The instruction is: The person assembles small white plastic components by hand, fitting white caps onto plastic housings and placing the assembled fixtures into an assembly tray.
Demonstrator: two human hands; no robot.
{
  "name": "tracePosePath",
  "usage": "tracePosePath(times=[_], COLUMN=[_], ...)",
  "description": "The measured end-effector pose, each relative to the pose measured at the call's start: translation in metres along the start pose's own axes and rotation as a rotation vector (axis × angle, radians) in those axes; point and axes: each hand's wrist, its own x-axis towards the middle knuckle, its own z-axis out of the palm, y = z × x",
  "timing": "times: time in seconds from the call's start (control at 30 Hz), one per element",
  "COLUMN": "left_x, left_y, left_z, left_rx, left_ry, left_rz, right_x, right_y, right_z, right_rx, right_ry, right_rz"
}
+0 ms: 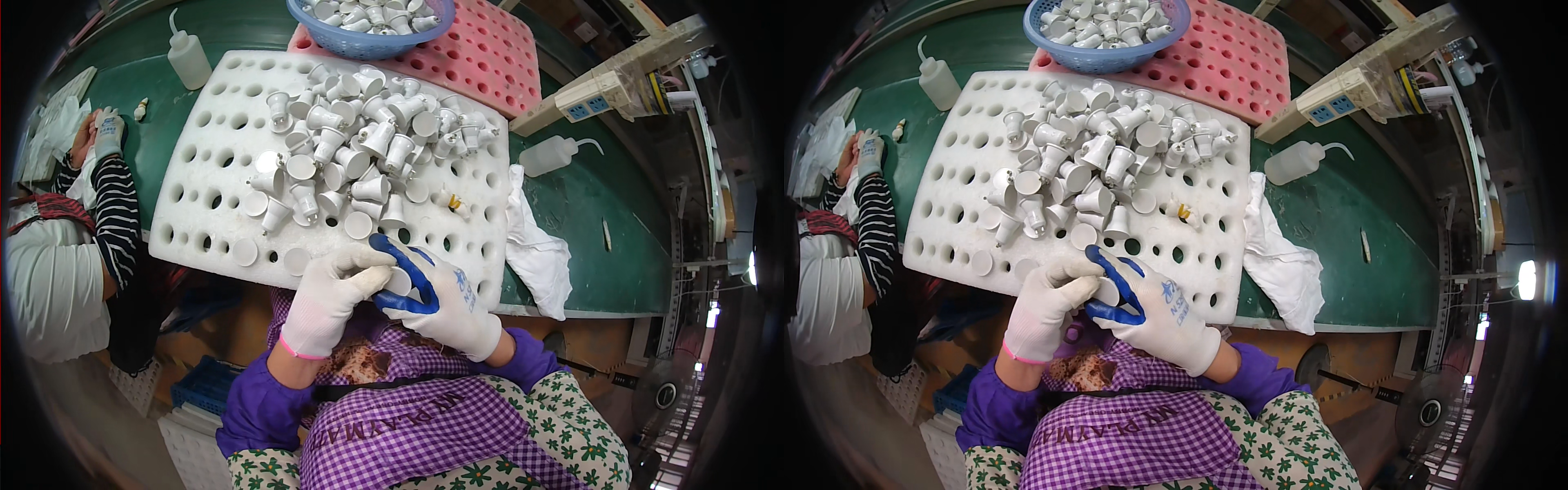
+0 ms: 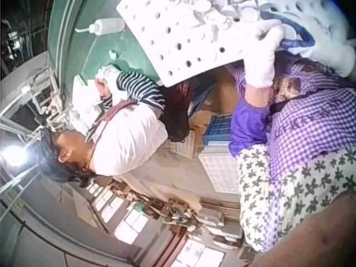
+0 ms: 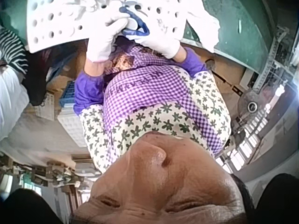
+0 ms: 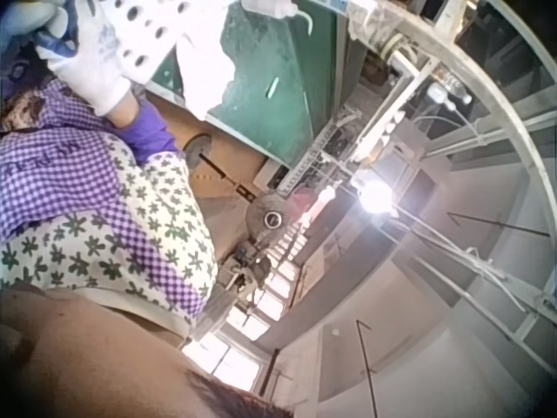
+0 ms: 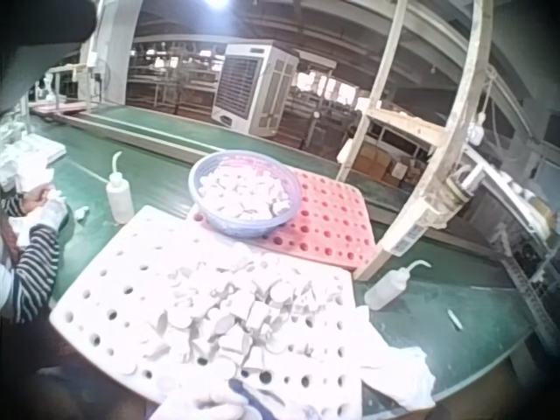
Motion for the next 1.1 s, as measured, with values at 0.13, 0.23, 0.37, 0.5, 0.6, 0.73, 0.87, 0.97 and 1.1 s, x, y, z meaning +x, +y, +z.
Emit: tracePosePath(times=[0.13,0.23,0.37,0.5,0.6,0.73,0.87,0.97,1.1], left_x=[0.0,0.0,0.0,-0.002,-0.002,-0.005,-0.006,-0.006,-0.006], left_y=[-0.001,-0.001,0.003,0.005,0.001,-0.002,-0.005,-0.007,-0.015], left_z=[-0.007,-0.006,-0.005,0.0,0.002,0.007,0.012,0.012,0.012], left_rx=[0.017,-0.002,0.02,0.074,-0.085,-0.167,-0.136,-0.169,-0.326], left_ry=[-0.043,-0.05,-0.066,-0.052,-0.051,-0.062,0.001,0.003,-0.003], left_rz=[0.004,0.033,0.077,0.075,0.035,0.034,0.111,0.133,0.165], right_x=[-0.001,-0.002,-0.001,0.0,0.001,0.002,0.002,0.002,0.002], right_y=[-0.002,-0.007,-0.011,-0.008,-0.003,-0.003,-0.004,-0.005,-0.003], right_z=[0.0,0.0,0.003,0.003,0.005,0.01,0.013,0.015,0.019], right_rx=[-0.04,-0.055,-0.103,-0.035,-0.039,-0.111,-0.207,-0.231,-0.248], right_ry=[-0.001,-0.018,-0.011,0.013,0.039,0.141,0.208,0.203,0.224], right_rz=[-0.085,-0.048,-0.063,-0.072,-0.035,-0.113,-0.169,-0.179,-0.199])
